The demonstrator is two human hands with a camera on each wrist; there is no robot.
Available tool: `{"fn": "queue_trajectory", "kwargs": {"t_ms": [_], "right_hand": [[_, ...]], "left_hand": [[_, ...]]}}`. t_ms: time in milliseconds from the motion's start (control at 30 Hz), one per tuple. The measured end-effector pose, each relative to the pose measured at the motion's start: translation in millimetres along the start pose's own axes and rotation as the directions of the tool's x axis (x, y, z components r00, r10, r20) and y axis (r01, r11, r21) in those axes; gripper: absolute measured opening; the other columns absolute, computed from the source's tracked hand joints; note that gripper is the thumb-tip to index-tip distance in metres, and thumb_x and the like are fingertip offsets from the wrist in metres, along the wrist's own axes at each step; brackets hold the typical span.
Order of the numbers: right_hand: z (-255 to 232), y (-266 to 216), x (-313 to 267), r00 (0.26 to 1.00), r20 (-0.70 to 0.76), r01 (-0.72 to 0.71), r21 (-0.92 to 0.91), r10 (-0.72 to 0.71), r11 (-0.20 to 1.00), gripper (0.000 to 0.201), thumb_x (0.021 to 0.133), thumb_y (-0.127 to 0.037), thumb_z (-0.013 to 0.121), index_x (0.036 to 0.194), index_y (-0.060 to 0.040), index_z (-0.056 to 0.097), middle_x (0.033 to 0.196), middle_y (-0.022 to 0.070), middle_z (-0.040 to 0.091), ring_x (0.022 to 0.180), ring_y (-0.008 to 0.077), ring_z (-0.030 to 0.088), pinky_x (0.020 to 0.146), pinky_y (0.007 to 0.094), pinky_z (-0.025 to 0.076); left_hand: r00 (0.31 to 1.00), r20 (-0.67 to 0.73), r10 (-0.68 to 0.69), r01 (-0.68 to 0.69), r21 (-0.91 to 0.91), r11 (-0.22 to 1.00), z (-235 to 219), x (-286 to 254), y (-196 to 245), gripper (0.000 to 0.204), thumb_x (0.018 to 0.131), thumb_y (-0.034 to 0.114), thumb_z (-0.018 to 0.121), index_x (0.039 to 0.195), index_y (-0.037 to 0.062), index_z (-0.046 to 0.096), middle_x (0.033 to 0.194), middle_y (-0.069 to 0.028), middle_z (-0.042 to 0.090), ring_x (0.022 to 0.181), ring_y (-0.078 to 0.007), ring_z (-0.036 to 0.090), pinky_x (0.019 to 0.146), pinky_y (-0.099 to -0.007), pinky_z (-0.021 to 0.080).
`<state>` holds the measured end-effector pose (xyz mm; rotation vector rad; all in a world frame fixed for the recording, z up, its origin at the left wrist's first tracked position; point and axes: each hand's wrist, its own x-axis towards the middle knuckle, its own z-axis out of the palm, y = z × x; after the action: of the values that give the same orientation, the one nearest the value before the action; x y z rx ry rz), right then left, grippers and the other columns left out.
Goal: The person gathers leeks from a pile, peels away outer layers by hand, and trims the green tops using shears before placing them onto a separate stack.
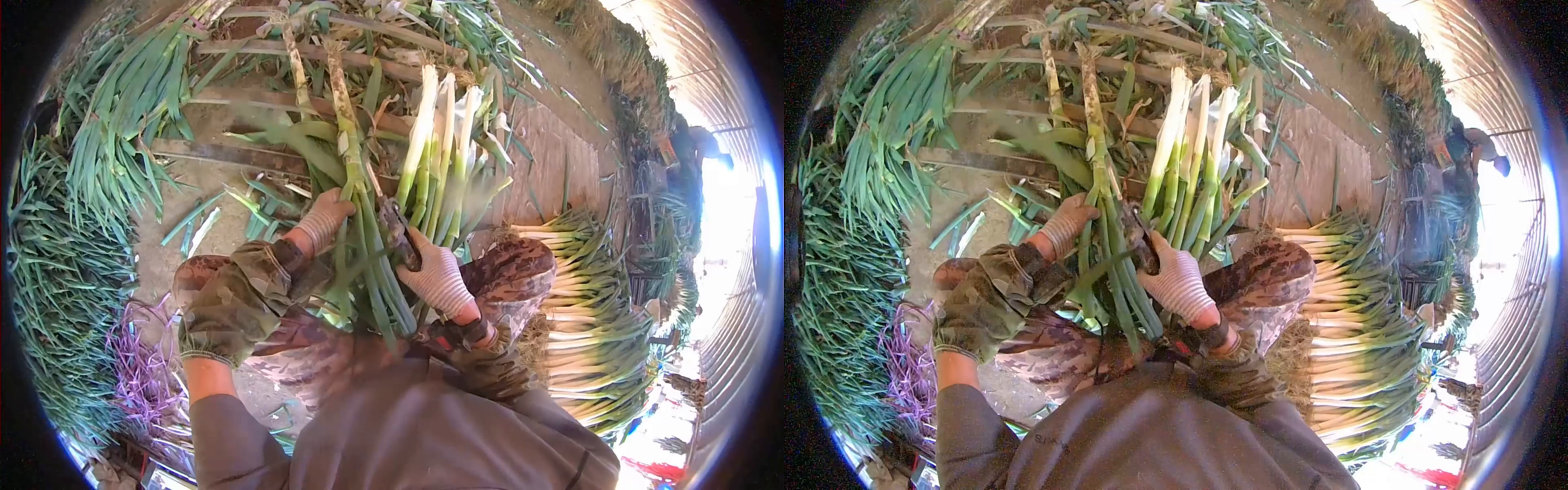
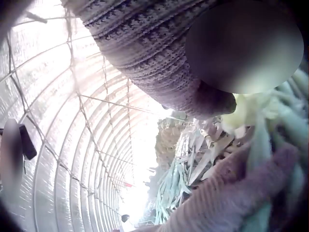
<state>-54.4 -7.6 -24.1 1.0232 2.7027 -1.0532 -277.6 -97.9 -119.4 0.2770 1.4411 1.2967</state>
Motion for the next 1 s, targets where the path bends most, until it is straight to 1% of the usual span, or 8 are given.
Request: {"fn": "queue_trajectory", "kwargs": {"t_ms": [100, 200, 400, 500, 600, 700, 800, 1000], "right_hand": [[1, -1, -12, 0.994, 0.092, -0.06, -0.051, 0.064, 0.997, 0.078, 0.077, -0.028, 0.071, 0.144, 0.0001, 0.044, 0.093, 0.0304, 0.068, 0.091, 0.0438, 0.069, 0.084, 0.0466, 0.055], [8, 3, -23, 0.998, 0.051, -0.015, -0.129, 0.022, 0.992, 0.072, 0.076, -0.024, 0.071, 0.139, 0.0006, 0.049, 0.09, 0.0302, 0.067, 0.088, 0.044, 0.069, 0.079, 0.0456, 0.055], [5, 0, -31, 0.992, 0.102, -0.048, -0.205, 0.07, 0.978, 0.074, 0.075, -0.024, 0.07, 0.141, -0.0005, 0.047, 0.085, 0.0294, 0.066, 0.084, 0.0458, 0.067, 0.077, 0.0481, 0.055], [13, 9, -21, 0.999, 0.045, -0.015, -0.199, 0.024, 0.98, 0.073, 0.075, -0.023, 0.069, 0.141, -0.0009, 0.047, 0.084, 0.0302, 0.066, 0.083, 0.0461, 0.067, 0.076, 0.0486, 0.055], [11, 8, -5, 0.994, 0.092, -0.04, -0.224, 0.062, 0.974, 0.076, 0.077, -0.028, 0.07, 0.143, -0.0027, 0.043, 0.09, 0.0306, 0.068, 0.09, 0.0465, 0.067, 0.083, 0.0507, 0.054], [5, -1, 11, 0.992, 0.096, -0.047, -0.303, 0.079, 0.952, 0.077, 0.076, -0.027, 0.071, 0.144, -0.0026, 0.042, 0.091, 0.0306, 0.068, 0.092, 0.0464, 0.067, 0.084, 0.0506, 0.054], [0, -7, 24, 0.983, 0.133, -0.081, -0.302, 0.126, 0.95, 0.079, 0.075, -0.027, 0.072, 0.145, -0.0029, 0.041, 0.092, 0.0301, 0.068, 0.093, 0.0466, 0.067, 0.085, 0.0503, 0.053], [-2, -13, 54, 0.985, 0.124, -0.068, -0.384, 0.124, 0.921, 0.074, 0.076, -0.027, 0.073, 0.141, -0.0031, 0.044, 0.093, 0.0292, 0.069, 0.094, 0.0451, 0.067, 0.086, 0.0496, 0.054]], "left_hand": [[0.999, 0.042, -0.013, 0.016, -0.074, 0.997, 1, -4, 3, 0.032, 0.095, 0.021, 0.066, 0.118, 0.0, 0.061, 0.092, -0.0039, 0.063, 0.077, -0.0144, 0.061, 0.065, -0.0327, 0.054], [0.998, 0.027, 0.049, -0.049, 0.036, 0.998, -1, 6, -8, 0.031, 0.096, 0.021, 0.066, 0.117, -0.0007, 0.062, 0.092, -0.0049, 0.065, 0.076, -0.0141, 0.062, 0.066, -0.0325, 0.054], [0.998, -0.007, 0.056, -0.056, 0.012, 0.998, 5, 3, 0, 0.034, 0.094, 0.022, 0.07, 0.117, -0.0029, 0.064, 0.091, -0.0061, 0.067, 0.075, -0.016, 0.061, 0.069, -0.034, 0.054], [0.998, -0.032, 0.047, -0.045, 0.053, 0.998, 5, 9, -4, 0.034, 0.094, 0.021, 0.071, 0.118, -0.0027, 0.064, 0.091, -0.0064, 0.067, 0.075, -0.0171, 0.061, 0.07, -0.0347, 0.054], [0.999, -0.022, 0.028, -0.028, -0.013, 1.0, 6, 14, -6, 0.034, 0.094, 0.02, 0.071, 0.118, -0.0024, 0.064, 0.092, -0.007, 0.067, 0.076, -0.0174, 0.062, 0.07, -0.0348, 0.054], [0.998, -0.039, 0.045, -0.041, 0.114, 0.993, 4, 19, -8, 0.033, 0.093, 0.018, 0.07, 0.118, -0.0021, 0.065, 0.092, -0.0069, 0.068, 0.077, -0.017, 0.062, 0.071, -0.0345, 0.054], [0.999, -0.02, 0.044, -0.043, 0.047, 0.998, 4, 18, -8, 0.032, 0.093, 0.017, 0.07, 0.118, -0.0022, 0.065, 0.091, -0.0063, 0.068, 0.077, -0.0165, 0.063, 0.072, -0.0338, 0.054], [0.994, -0.022, 0.106, -0.104, 0.086, 0.991, 3, 24, -13, 0.032, 0.094, 0.018, 0.07, 0.119, -0.0019, 0.065, 0.093, -0.0062, 0.069, 0.078, -0.0151, 0.062, 0.073, -0.0318, 0.053]]}}
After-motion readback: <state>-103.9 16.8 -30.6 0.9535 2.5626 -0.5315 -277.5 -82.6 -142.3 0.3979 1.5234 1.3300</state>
